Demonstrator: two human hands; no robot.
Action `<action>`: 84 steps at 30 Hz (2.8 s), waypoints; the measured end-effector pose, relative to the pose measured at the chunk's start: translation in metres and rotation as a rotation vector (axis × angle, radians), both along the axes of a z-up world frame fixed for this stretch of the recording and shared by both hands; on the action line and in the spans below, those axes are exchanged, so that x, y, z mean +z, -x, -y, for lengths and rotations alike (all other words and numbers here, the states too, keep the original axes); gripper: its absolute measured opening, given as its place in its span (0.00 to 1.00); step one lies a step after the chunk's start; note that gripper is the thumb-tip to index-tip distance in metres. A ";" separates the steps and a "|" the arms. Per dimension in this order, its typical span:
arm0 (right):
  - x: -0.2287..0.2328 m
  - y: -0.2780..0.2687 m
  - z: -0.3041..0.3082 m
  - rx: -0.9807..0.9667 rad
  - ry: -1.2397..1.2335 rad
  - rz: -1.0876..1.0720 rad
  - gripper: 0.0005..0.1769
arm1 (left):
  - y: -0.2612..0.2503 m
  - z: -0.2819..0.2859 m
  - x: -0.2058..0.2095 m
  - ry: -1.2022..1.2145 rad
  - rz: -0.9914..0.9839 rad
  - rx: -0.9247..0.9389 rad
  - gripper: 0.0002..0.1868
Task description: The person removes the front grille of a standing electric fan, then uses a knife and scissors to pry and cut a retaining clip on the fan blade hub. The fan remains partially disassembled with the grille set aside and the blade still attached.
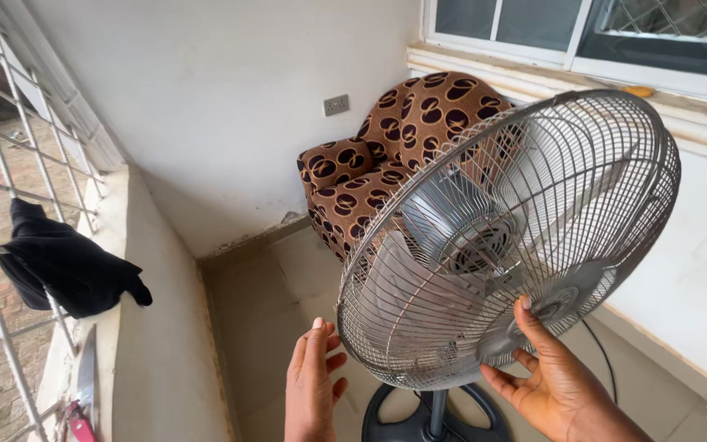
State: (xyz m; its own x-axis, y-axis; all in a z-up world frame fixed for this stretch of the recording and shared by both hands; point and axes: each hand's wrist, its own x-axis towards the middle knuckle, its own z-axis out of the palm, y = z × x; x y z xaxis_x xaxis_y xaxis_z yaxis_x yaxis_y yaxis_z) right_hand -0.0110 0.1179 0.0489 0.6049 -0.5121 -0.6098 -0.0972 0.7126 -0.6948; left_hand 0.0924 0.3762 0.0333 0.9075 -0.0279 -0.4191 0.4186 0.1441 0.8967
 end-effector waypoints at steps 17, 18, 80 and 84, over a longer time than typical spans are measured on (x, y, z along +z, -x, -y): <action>0.023 -0.002 -0.008 -0.016 0.015 0.139 0.57 | -0.042 -0.006 0.036 -0.637 0.533 -0.256 0.33; 0.025 -0.002 -0.010 -0.027 0.018 0.157 0.60 | -0.044 -0.008 0.034 -0.578 0.517 -0.270 0.34; -0.029 -0.033 0.272 0.175 0.339 0.217 0.75 | -0.017 0.100 -0.042 0.137 0.751 0.826 0.25; -0.035 -0.043 0.291 0.407 0.461 0.208 0.71 | -0.026 0.096 -0.063 0.198 0.739 0.913 0.24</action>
State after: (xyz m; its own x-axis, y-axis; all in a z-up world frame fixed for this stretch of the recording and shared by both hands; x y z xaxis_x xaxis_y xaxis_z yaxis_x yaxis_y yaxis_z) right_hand 0.0325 -0.1728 0.0143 0.8878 -0.3978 -0.2315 -0.1270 0.2717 -0.9540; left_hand 0.1181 0.2800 -0.0294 0.6454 0.7486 0.1522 -0.5192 0.2837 0.8062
